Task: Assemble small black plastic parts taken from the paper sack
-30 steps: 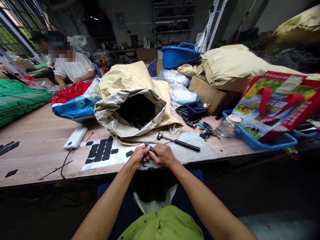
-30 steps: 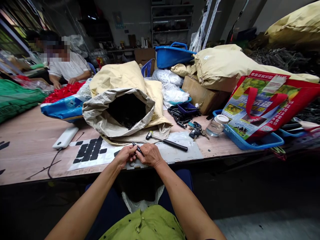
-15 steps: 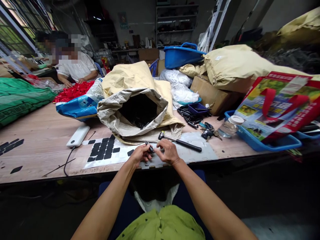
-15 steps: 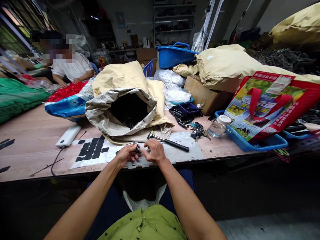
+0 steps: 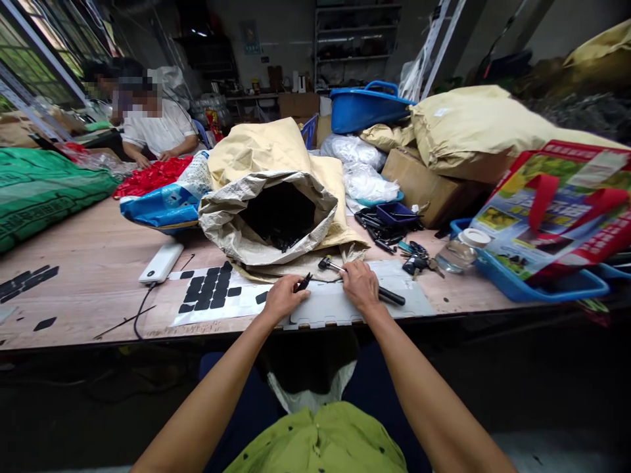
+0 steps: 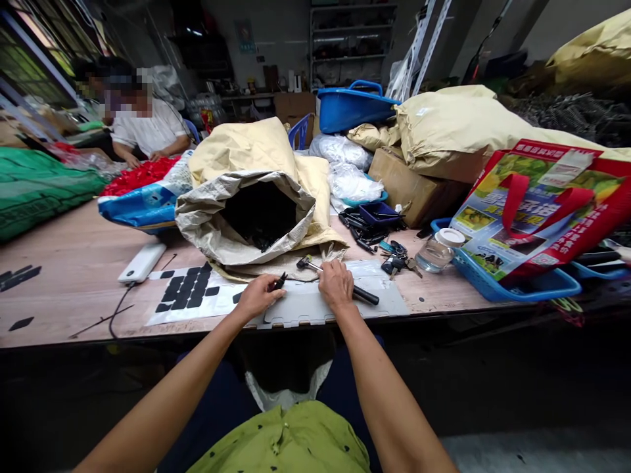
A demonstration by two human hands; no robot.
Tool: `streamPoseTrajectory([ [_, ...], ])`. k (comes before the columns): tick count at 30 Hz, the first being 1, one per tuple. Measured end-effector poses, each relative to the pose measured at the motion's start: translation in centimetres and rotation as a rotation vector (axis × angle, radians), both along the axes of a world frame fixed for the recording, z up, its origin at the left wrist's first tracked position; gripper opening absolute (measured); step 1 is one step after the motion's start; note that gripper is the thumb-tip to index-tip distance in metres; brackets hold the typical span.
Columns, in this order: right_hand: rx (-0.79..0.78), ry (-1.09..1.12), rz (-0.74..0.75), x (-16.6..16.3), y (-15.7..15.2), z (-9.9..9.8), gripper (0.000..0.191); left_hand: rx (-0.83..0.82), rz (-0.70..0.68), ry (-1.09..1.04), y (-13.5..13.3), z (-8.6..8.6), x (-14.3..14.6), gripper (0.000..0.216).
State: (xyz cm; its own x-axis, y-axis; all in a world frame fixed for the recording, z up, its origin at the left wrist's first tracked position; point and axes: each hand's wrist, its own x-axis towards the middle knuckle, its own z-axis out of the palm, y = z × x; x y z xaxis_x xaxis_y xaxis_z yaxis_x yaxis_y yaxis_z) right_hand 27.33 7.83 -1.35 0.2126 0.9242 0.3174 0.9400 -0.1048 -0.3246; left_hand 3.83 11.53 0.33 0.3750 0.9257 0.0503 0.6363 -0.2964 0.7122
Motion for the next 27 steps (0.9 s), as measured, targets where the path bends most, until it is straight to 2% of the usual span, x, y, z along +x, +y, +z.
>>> streamPoseTrajectory([
  [3, 0.075, 0.073, -0.010, -0.3, -0.8, 0.8, 0.021, 0.105, 0.004, 0.065, 0.0, -1.3, 0.1, 0.026],
  [7, 0.164, 0.244, 0.042, -1.5, -2.6, 1.6, 0.026, 0.220, 0.009, 0.046, -0.5, -2.6, 0.1, 0.022],
  [12, 0.141, 0.357, 0.153, -3.8, -4.6, 1.6, 0.024, 0.221, 0.006, -0.010, -0.5, -3.0, -0.1, 0.023],
  [21, 0.209, 0.192, 0.201, -6.2, -6.3, 2.4, 0.036, 0.178, 0.024, -0.059, -0.3, -3.1, -0.2, 0.023],
  [27, 0.208, 0.111, 0.226, -6.7, -6.9, 1.0, 0.038, 0.180, 0.009, -0.083, -0.4, -2.9, -0.2, 0.019],
])
